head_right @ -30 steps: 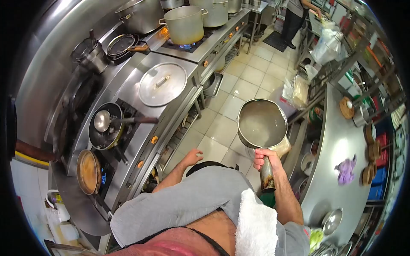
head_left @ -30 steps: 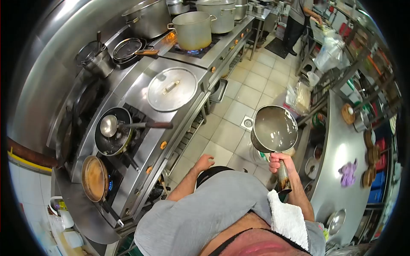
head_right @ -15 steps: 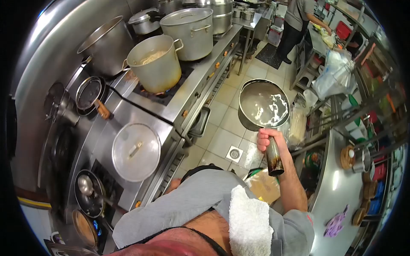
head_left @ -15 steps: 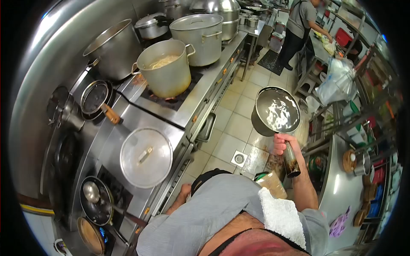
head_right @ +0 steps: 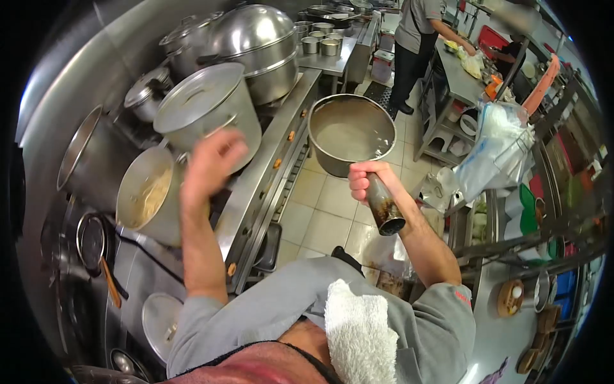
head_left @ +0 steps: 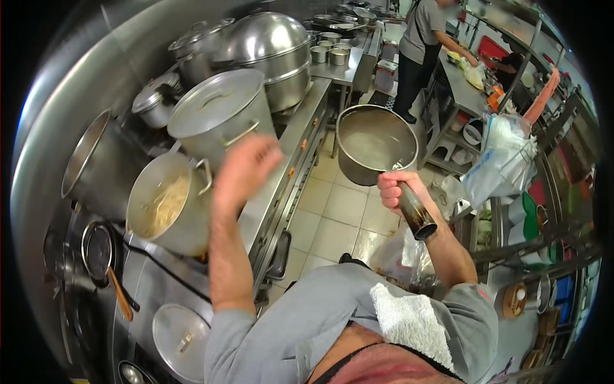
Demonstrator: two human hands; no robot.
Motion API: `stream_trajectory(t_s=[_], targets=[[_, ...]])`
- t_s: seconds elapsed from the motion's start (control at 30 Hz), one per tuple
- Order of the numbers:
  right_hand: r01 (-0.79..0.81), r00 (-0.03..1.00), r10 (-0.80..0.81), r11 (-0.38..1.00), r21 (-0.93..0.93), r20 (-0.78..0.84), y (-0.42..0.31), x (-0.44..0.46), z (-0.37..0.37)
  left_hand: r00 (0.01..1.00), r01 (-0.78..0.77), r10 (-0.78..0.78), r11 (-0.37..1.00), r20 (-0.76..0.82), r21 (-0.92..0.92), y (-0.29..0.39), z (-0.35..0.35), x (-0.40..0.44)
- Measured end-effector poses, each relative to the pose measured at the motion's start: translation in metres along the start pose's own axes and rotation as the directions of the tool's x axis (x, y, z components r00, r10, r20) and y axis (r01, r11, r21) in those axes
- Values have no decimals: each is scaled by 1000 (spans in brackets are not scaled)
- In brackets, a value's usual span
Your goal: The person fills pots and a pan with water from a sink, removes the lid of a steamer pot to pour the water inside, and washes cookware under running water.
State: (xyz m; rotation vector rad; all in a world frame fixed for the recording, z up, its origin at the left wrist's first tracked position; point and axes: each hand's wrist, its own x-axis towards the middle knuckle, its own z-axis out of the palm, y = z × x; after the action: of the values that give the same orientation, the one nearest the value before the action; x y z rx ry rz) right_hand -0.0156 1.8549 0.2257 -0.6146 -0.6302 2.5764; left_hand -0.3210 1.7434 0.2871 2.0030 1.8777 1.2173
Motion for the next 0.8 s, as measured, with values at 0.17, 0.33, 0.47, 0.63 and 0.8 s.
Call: stream_trajectory(t_s=[0.17, 0.33, 0.47, 0.63, 0.8], targets=[[-61, 998, 62, 997, -37, 22, -99, 65, -23, 991, -59, 92, 951, -97, 302, -5, -37, 214], [-108, 994, 111, 985, -133, 14, -181, 134, -38, 996, 52, -82, 809, 25, 586, -68, -34, 384], [-61, 995, 69, 991, -117, 72, -237, 186, -41, 997, 57, -8, 731, -75, 681, -120, -24, 463], [-6, 998, 9, 999, -51, 56, -291, 248, -32, 964, 219, -33, 658, -264, 720, -188, -18, 552], [15, 993, -9, 998, -55, 116, -346, 304, -29, 949, 297, -100, 607, -300, 737, -220, -15, 600]])
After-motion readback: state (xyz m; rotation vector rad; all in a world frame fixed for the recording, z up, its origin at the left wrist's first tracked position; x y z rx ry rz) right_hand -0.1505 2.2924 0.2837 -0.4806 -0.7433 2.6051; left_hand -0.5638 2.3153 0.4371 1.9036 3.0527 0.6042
